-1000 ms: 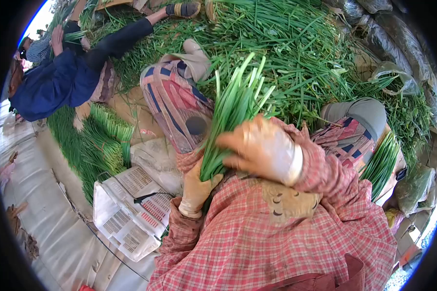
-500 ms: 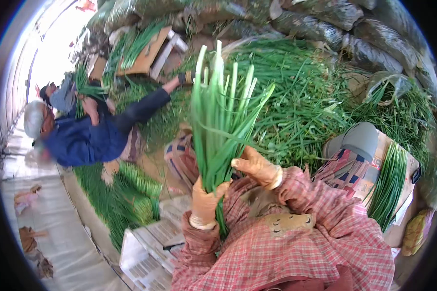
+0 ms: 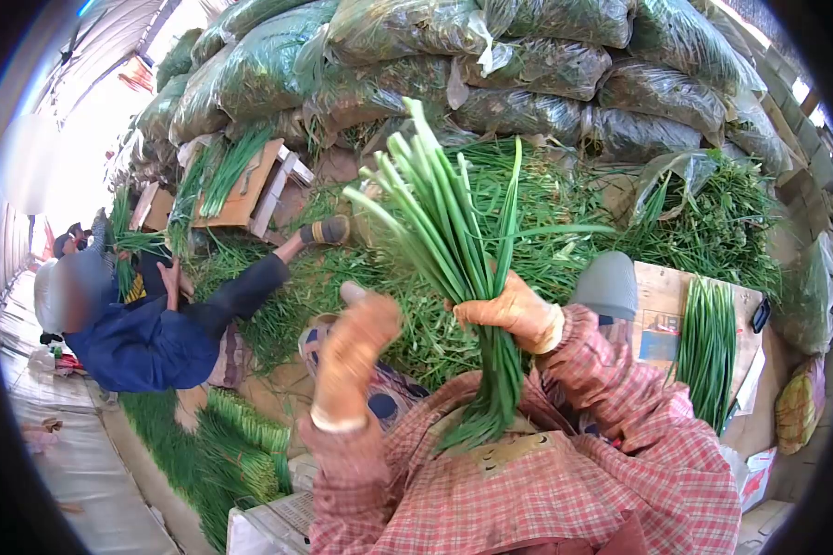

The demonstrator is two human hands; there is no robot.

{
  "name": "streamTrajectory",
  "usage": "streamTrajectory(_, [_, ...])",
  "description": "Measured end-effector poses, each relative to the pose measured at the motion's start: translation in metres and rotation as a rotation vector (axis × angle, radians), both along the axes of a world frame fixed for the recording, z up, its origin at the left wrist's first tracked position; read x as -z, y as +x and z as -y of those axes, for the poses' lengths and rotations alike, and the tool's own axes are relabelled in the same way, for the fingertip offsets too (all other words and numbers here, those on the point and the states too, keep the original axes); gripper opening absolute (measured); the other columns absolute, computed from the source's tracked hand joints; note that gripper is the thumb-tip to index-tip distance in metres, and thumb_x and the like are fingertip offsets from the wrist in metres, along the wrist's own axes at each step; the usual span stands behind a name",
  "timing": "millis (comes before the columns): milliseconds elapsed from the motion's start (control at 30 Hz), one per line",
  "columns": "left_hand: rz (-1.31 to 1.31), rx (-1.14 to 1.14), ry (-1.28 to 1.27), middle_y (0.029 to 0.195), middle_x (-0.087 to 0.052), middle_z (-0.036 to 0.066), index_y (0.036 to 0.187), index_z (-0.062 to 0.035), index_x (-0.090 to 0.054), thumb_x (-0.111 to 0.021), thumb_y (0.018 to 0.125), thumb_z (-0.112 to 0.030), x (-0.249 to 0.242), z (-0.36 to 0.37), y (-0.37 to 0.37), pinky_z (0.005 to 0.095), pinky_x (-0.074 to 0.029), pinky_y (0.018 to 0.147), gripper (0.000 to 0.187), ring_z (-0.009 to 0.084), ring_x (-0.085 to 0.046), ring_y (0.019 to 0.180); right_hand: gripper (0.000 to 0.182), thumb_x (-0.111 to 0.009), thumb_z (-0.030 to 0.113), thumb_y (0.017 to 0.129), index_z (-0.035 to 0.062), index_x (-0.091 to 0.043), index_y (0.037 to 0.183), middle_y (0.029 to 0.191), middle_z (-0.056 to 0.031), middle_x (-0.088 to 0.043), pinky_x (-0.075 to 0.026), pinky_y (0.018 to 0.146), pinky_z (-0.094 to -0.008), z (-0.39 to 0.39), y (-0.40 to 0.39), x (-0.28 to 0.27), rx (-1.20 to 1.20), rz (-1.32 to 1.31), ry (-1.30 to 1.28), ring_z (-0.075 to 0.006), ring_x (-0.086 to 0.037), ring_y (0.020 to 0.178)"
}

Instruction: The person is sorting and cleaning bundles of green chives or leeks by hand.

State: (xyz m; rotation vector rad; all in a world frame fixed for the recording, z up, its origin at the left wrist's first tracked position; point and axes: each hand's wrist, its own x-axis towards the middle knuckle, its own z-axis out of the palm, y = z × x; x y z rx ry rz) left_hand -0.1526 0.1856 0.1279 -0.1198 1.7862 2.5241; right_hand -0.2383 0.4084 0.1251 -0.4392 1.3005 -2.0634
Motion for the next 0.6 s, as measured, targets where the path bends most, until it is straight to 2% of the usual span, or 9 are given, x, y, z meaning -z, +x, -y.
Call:
streamTrajectory(33, [-0.245, -0.078, 0.043, 0.128, -0.043, 0.014, 0.129, -0.003, -0.036, -0.061, 0.081, -0.018, 0.012, 0.009, -0.008, 0.0385, -0.035, 0.099, 0.056, 0.0262, -0.044, 0.116, 0.039, -0.065, 0.006, 0.073, 0.0041, -0.053, 0.11, 0.089, -0.0009, -0.058, -0.045, 0.064, -0.024, -0.007, 0.003, -0.007, -0.031, -0.024, 0.082, -0.0088, -0.054, 0.074])
streamTrajectory(67, [-0.084, -0.171, 0.327, 0.128, -0.04, 0.017, 0.133, -0.0042, -0.028, -0.062, 0.081, -0.022, 0.004, 0.003, -0.024, 0.0396, -0.035, 0.099, 0.065, 0.0277, -0.045, 0.113, 0.04, -0.065, 0.007, 0.072, 0.0037, -0.052, 0.11, 0.09, -0.0006, -0.057, -0.045, 0.07, -0.0254, -0.011, 0.008, -0.018, -0.027, -0.132, 0.16, -0.0101, -0.053, 0.078])
streamTrajectory(167, [-0.314, -0.093, 0.479, 0.131, -0.034, 0.024, 0.134, -0.004, -0.024, -0.06, 0.08, -0.037, -0.001, -0.039, -0.044, 0.0451, -0.034, 0.098, 0.073, 0.0344, -0.043, 0.115, 0.07, -0.067, 0.015, 0.068, 0.004, -0.031, 0.127, 0.098, -0.0131, -0.058, -0.045, 0.081, -0.0326, -0.005, 0.022, 0.018, 0.007, -0.7, 0.354, -0.0268, -0.057, 0.091])
streamTrajectory(200, [-0.273, -0.044, 0.457, 0.13, -0.036, 0.023, 0.134, -0.0059, -0.025, -0.061, 0.08, -0.036, -0.003, -0.045, -0.048, 0.045, -0.036, 0.097, 0.072, 0.0344, -0.044, 0.114, 0.085, -0.068, 0.017, 0.066, 0.0027, -0.018, 0.132, 0.104, -0.0226, -0.054, -0.045, 0.081, -0.0362, -0.003, 0.03, 0.015, -0.065, -0.692, 0.512, -0.0356, -0.055, 0.096])
streamTrajectory(233, [-0.227, 0.004, 0.436, 0.129, -0.037, 0.023, 0.134, -0.0077, -0.025, -0.063, 0.079, -0.034, -0.004, -0.049, -0.051, 0.045, -0.038, 0.095, 0.071, 0.0344, -0.045, 0.112, 0.09, -0.068, 0.02, 0.066, 0.0012, -0.012, 0.134, 0.106, -0.0281, -0.051, -0.046, 0.079, -0.0384, -0.001, 0.037, 0.007, -0.034, -0.67, 0.672, -0.0393, -0.054, 0.095])
streamTrajectory(367, [-0.087, 0.037, 0.445, 0.098, -0.058, 0.016, 0.125, -0.0013, -0.037, -0.068, 0.072, -0.017, -0.006, -0.046, -0.055, 0.0393, -0.051, 0.077, 0.064, 0.0291, -0.06, 0.087, 0.102, -0.072, 0.027, 0.064, -0.0028, -0.004, 0.135, 0.112, -0.0321, -0.047, -0.044, 0.083, -0.038, 0.008, 0.051, 0.017, -0.053, -0.674, 0.832, -0.04, -0.052, 0.1])
streamTrajectory(500, [-0.031, 0.02, 0.474, 0.084, -0.058, 0.011, 0.116, 0.0006, -0.043, -0.069, 0.07, -0.014, 0.012, -0.029, -0.054, 0.037, -0.052, 0.072, 0.055, 0.0255, -0.06, 0.081, 0.111, -0.076, 0.033, 0.061, -0.0049, -0.001, 0.134, 0.117, -0.0331, -0.043, -0.043, 0.086, -0.0375, 0.017, 0.052, 0.008, -0.184, -0.676, 0.851, -0.0392, -0.05, 0.105])
streamTrajectory(533, [-0.009, 0.002, 0.493, 0.083, -0.058, 0.01, 0.114, 0.0004, -0.044, -0.069, 0.069, -0.014, 0.017, -0.025, -0.053, 0.0367, -0.051, 0.072, 0.053, 0.0247, -0.06, 0.08, 0.105, -0.077, 0.034, 0.06, -0.0062, -0.013, 0.133, 0.116, -0.0314, -0.046, -0.042, 0.087, -0.0371, 0.016, 0.049, 0.018, -0.134, -0.749, 0.655, -0.0384, -0.049, 0.107])
streamTrajectory(600, [-0.035, 0.06, 0.624, 0.08, -0.057, 0.009, 0.107, -0.0006, -0.047, -0.07, 0.069, -0.013, 0.018, -0.021, -0.053, 0.0361, -0.049, 0.072, 0.046, 0.0223, -0.057, 0.074, 0.094, -0.076, 0.037, 0.063, -0.0066, -0.025, 0.129, 0.111, -0.0268, -0.051, -0.043, 0.085, -0.0346, -0.004, 0.024, 0.008, -0.353, -0.807, 0.72, -0.0336, -0.053, 0.103])
